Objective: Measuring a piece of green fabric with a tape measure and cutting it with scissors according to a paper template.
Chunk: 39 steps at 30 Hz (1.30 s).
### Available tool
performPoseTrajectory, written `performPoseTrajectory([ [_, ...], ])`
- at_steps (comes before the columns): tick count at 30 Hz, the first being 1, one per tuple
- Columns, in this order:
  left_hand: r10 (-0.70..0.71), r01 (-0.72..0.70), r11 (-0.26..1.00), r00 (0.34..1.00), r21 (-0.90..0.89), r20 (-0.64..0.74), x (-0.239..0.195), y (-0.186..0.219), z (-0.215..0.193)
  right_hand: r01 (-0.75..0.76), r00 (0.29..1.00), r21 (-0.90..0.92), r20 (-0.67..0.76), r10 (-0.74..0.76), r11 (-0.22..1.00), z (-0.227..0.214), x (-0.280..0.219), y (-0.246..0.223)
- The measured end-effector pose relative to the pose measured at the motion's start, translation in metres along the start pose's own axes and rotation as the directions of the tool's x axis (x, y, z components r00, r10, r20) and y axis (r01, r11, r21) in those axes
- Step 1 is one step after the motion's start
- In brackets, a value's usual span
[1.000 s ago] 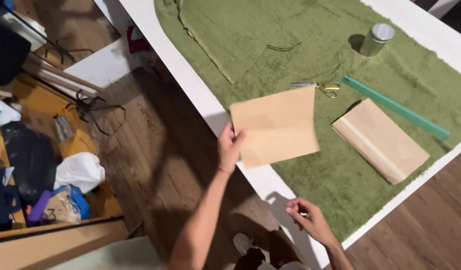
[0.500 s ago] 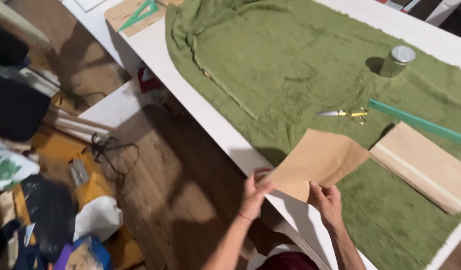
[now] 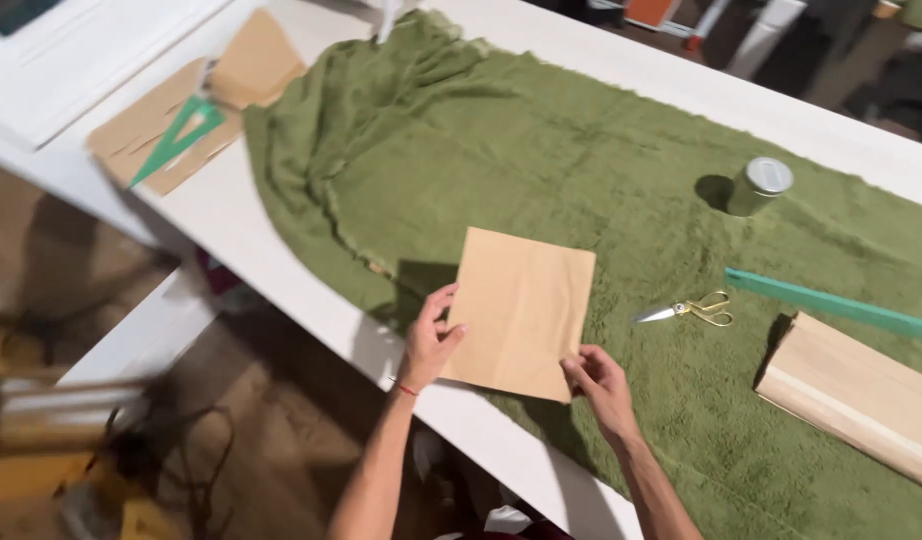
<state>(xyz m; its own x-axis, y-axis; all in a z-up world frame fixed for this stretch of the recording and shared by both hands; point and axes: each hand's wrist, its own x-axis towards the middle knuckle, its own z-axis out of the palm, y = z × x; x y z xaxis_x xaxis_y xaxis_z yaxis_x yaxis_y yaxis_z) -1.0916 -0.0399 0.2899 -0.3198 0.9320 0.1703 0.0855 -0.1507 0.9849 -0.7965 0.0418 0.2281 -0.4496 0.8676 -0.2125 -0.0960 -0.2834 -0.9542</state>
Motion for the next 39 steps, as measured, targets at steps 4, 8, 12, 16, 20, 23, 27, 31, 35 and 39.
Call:
performPoseTrajectory([
  [4,-0.064,0.045,0.986,0.991,0.159,0.116,0.077,-0.014,-0.034,0.000,0.995,-0.064,-0.101,-0.007,0.998,0.033,0.059,0.016],
  [8,-0.164,0.122,0.960,0.975,0.252,0.153,0.167,-0.064,-0.065,0.144,0.947,-0.165,-0.262,-0.184,0.976,0.062,0.123,0.013],
  [12,0.065,-0.174,0.898,0.961,0.405,0.269,0.235,-0.096,-0.078,-0.092,0.875,-0.355,-0.475,-0.095,0.930,0.090,0.156,-0.004],
  [16,-0.189,-0.015,0.852,0.923,0.523,0.335,0.278,-0.118,-0.080,-0.056,0.820,-0.448,-0.530,-0.215,0.892,0.095,0.187,0.014],
  [20,-0.042,-0.232,0.813,0.891,0.534,0.452,0.302,-0.144,-0.081,-0.162,0.813,-0.536,-0.549,-0.196,0.829,0.098,0.201,0.017],
  [23,-0.007,-0.305,0.779,0.869,0.548,0.494,0.303,-0.136,-0.080,-0.235,0.818,-0.567,-0.554,-0.154,0.790,0.097,0.201,0.021],
  [27,-0.019,-0.315,0.745,0.871,0.588,0.491,0.300,-0.133,-0.079,-0.291,0.845,-0.597,-0.526,-0.092,0.748,0.096,0.194,0.019],
  [31,-0.135,-0.215,0.724,0.888,0.655,0.441,0.297,-0.130,-0.083,-0.292,0.866,-0.606,-0.496,-0.064,0.740,0.102,0.189,0.009],
  [35,-0.158,-0.178,0.661,0.916,0.729,0.368,0.296,-0.112,-0.077,-0.276,0.881,-0.633,-0.467,-0.073,0.723,0.105,0.191,0.002],
  [39,-0.159,-0.253,0.507,0.912,0.824,0.378,0.288,-0.118,-0.049,-0.257,0.882,-0.603,-0.465,-0.071,0.755,0.106,0.189,0.000],
])
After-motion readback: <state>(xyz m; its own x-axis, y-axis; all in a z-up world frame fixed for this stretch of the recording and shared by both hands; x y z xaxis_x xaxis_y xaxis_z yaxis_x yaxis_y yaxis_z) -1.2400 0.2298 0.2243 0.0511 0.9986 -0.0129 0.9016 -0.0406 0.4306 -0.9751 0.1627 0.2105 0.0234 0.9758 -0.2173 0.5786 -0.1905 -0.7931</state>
